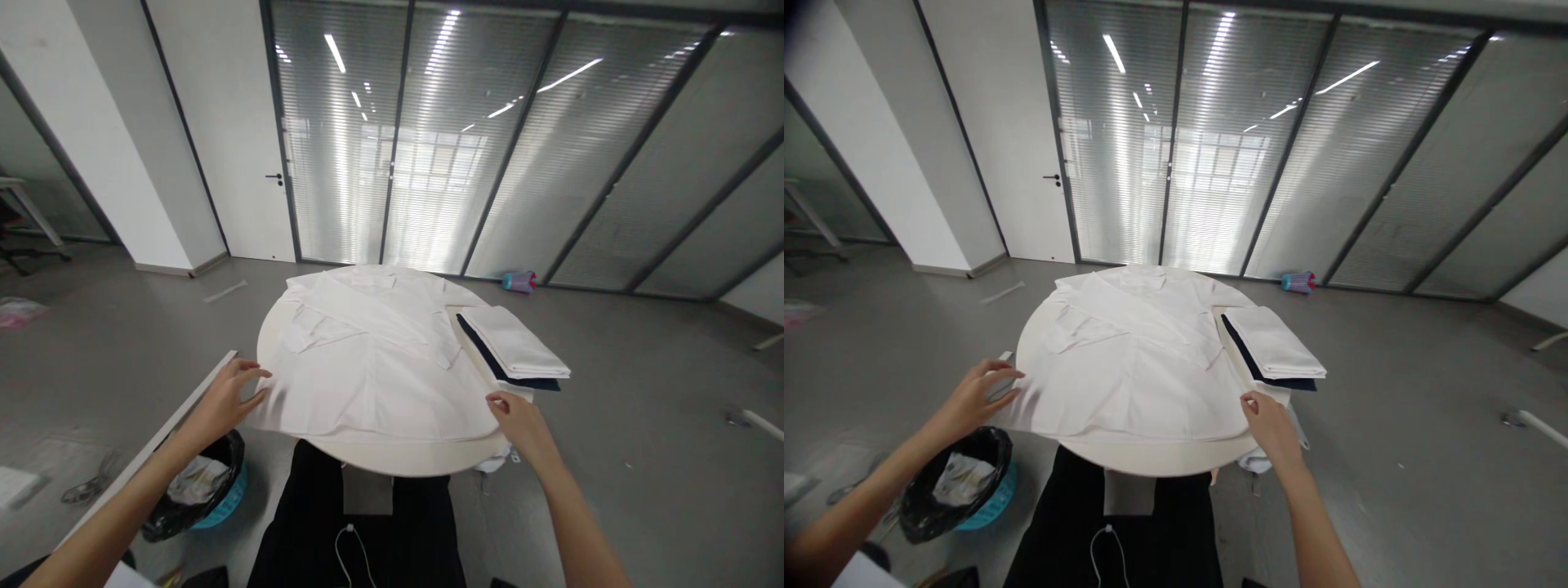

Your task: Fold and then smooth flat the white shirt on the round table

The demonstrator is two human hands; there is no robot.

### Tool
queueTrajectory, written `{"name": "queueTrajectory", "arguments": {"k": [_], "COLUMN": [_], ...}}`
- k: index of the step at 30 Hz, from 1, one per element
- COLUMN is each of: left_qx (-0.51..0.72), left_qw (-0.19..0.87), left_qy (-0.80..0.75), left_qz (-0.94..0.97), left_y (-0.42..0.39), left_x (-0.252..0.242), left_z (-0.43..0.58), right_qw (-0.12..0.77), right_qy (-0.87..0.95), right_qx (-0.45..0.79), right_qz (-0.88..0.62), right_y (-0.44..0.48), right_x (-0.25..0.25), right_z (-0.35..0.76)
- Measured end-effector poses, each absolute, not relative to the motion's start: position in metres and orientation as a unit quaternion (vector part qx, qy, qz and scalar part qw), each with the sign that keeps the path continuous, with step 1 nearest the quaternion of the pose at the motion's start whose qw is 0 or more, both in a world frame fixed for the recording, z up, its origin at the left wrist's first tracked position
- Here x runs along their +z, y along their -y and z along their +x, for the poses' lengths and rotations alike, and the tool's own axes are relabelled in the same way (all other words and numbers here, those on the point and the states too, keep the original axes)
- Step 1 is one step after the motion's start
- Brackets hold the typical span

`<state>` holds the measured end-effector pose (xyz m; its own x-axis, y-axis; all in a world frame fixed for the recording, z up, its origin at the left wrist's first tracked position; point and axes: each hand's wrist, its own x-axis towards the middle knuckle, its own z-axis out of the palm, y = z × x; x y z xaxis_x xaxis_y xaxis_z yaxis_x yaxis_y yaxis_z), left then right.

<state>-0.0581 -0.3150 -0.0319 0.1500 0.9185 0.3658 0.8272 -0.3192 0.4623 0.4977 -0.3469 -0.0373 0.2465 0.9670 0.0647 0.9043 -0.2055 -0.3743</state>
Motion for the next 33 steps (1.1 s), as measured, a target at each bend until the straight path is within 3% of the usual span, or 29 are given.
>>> {"name": "queueTrajectory", "arguments": {"k": [7,14,21,24,27,33], "left_qx": [0.201,0.241,0.229,0.233,0.23,0.223], "left_qw": [0.241,0.291,0.151,0.026,-0.08,-0.137], "left_qy": [-0.352,-0.187,-0.109,-0.072,-0.024,0.003], "left_qz": [0.882,0.907,0.955,0.969,0.97,0.965], "left_y": [0.289,0.256,0.222,0.22,0.226,0.237], "left_x": [0.012,-0.012,-0.009,-0.007,-0.006,-0.002], "left_z": [0.075,0.223,0.261,0.254,0.244,0.21], "right_qw": [0.237,0.326,0.292,0.313,0.227,0.142], "right_qy": [0.648,0.706,0.737,0.717,0.683,0.6], "right_qx": [0.19,0.266,0.354,0.279,0.151,0.133], "right_qz": [-0.698,-0.569,-0.496,-0.556,-0.678,-0.776], "right_y": [0.339,0.329,0.288,0.222,0.136,0.008], "right_x": [-0.024,0.004,0.037,0.056,0.062,0.033], "right_z": [0.5,0.444,0.445,0.458,0.463,0.453]}}
